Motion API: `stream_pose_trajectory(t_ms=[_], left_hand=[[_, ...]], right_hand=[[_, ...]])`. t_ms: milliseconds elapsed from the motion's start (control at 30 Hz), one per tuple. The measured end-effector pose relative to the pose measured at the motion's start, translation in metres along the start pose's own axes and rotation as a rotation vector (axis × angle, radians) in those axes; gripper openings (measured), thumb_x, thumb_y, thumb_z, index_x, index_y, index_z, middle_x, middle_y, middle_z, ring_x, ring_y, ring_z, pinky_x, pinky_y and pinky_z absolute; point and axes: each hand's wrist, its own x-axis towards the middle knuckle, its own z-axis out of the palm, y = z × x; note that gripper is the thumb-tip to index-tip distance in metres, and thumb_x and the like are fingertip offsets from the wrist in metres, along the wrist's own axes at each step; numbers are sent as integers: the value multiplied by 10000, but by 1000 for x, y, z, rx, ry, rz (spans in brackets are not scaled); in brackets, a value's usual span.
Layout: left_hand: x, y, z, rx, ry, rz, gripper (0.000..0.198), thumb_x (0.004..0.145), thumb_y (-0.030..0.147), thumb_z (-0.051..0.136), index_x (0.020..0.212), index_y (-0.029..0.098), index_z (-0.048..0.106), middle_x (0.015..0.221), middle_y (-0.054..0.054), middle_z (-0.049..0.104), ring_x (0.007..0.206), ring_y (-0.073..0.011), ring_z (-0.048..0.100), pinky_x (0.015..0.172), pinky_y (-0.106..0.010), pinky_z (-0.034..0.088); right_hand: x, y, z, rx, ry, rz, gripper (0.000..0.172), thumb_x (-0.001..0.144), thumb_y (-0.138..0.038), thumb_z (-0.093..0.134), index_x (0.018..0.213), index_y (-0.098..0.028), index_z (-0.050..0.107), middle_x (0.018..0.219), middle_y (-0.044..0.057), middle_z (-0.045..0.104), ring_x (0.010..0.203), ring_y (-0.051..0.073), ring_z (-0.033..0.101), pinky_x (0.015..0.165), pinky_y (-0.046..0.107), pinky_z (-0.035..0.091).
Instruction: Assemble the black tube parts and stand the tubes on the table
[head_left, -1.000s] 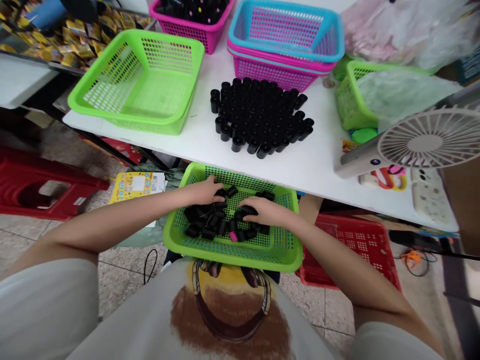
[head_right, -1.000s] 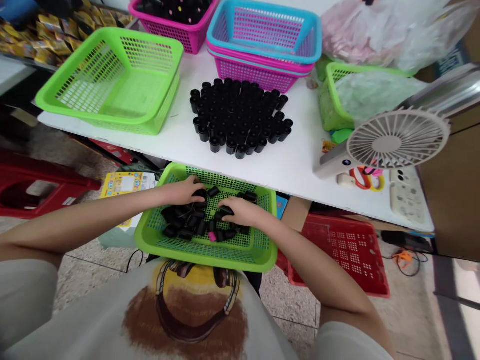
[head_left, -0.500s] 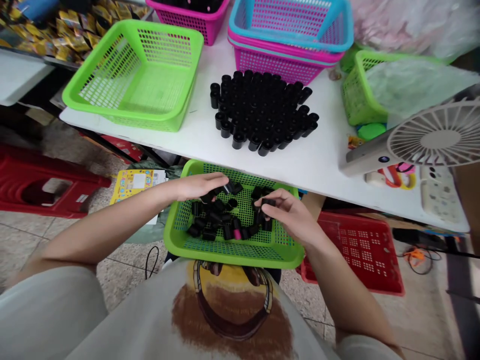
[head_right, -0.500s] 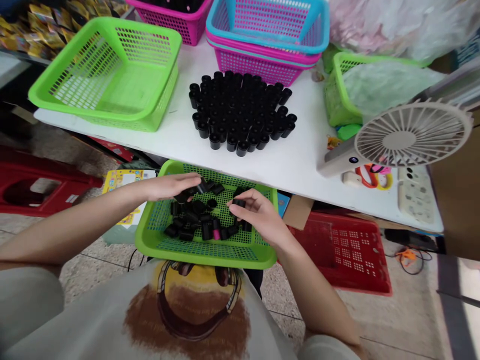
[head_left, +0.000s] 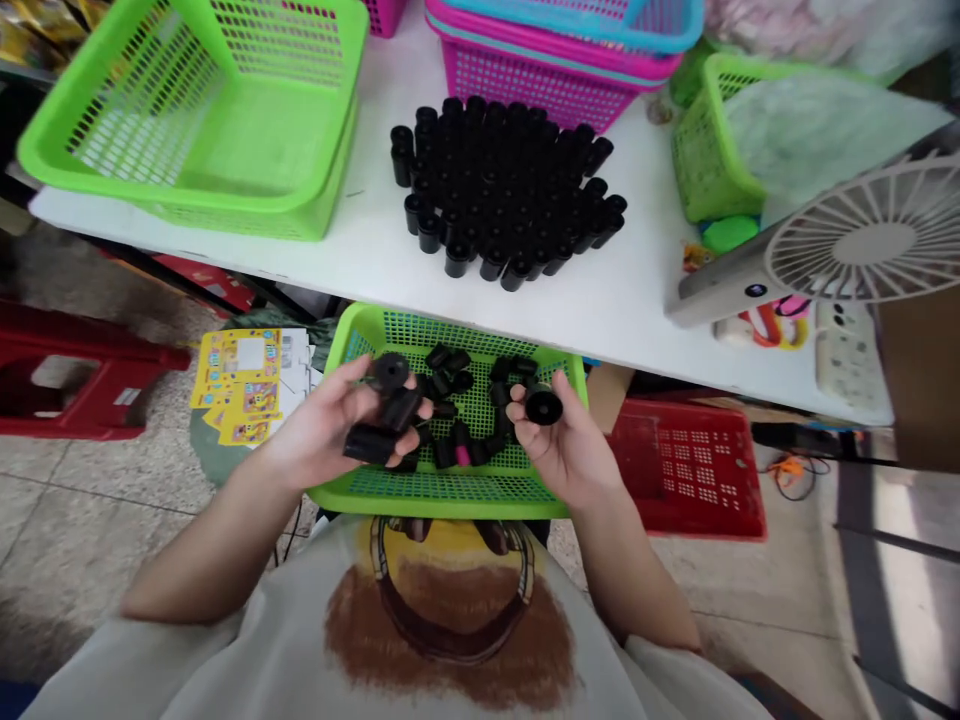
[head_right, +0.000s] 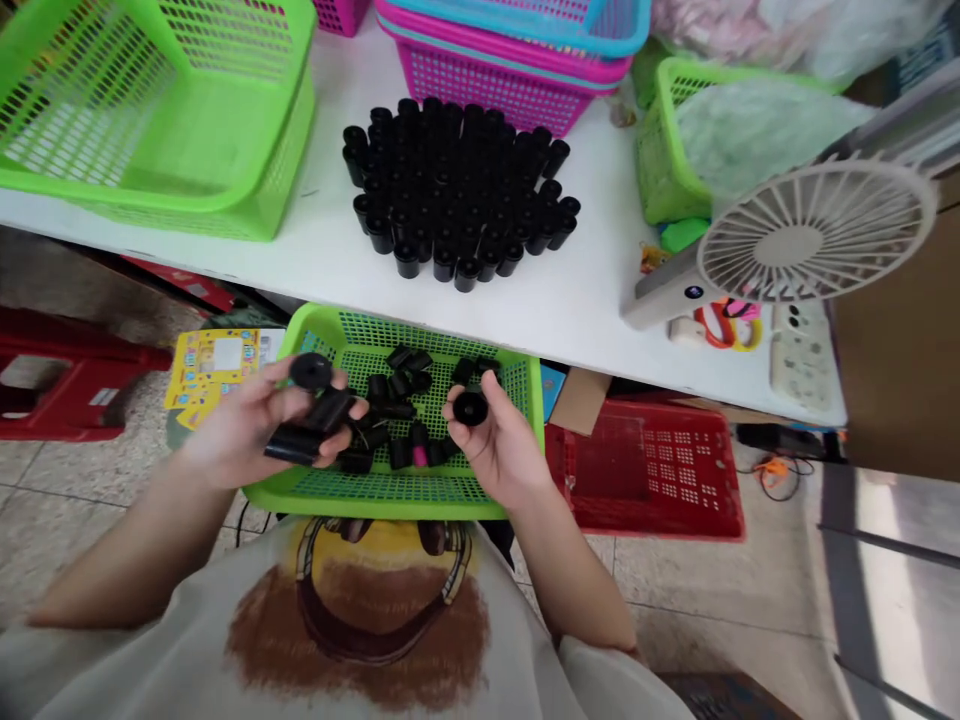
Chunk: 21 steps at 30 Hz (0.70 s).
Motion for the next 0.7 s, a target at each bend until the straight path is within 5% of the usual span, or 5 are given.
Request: stream_pose_trajectory(t_ms=[200,333,467,567,700], left_hand=[[-34,13,-30,165,256,294,433,806,627,734,927,225,630,853,-35,781,553,-170,627,529,-319,499],[-40,8,-41,183,381,470,541,750,738,766,895,246,595,840,13,731,524,-129,580,484,-301,467],[-30,-6,-42,299,343,605,603,748,793,755,854,226,578,825,25,705,508,-118,591,466,-280,451],[-23,-16,-41,456,194,625,556,794,731,752,827,203,582,867,-5,710,534,-117,603,493,-275,458],[-18,-27,-33,680,6,657,523,893,711,685,886,191,627,979,-67,732,657,-133,627,583,-278,495]], right_hand=[[-9,-14,-30,-107,73,-225,222,840,-376,843,971,-272,697,1057,-21,766,860,124,748,720,243,673],[-12,-23,-35,-355,-61,-234,35,858,-297,641,863,-263,646,919,-7,728,737,170,715,716,377,653],[-5,-14,-14,-1242,-261,-224,214,960,-398,555,887,-242,682,718,-1,676,571,163,618,577,305,504],[10,7,2,-2056,-367,-237,251,987,-368,610,1160,-241,739,965,60,785,703,201,712,607,298,480],[33,31,10,-2390,-535,-123,401,996,-423,650,1347,-236,697,1218,123,760,853,278,783,652,335,536]])
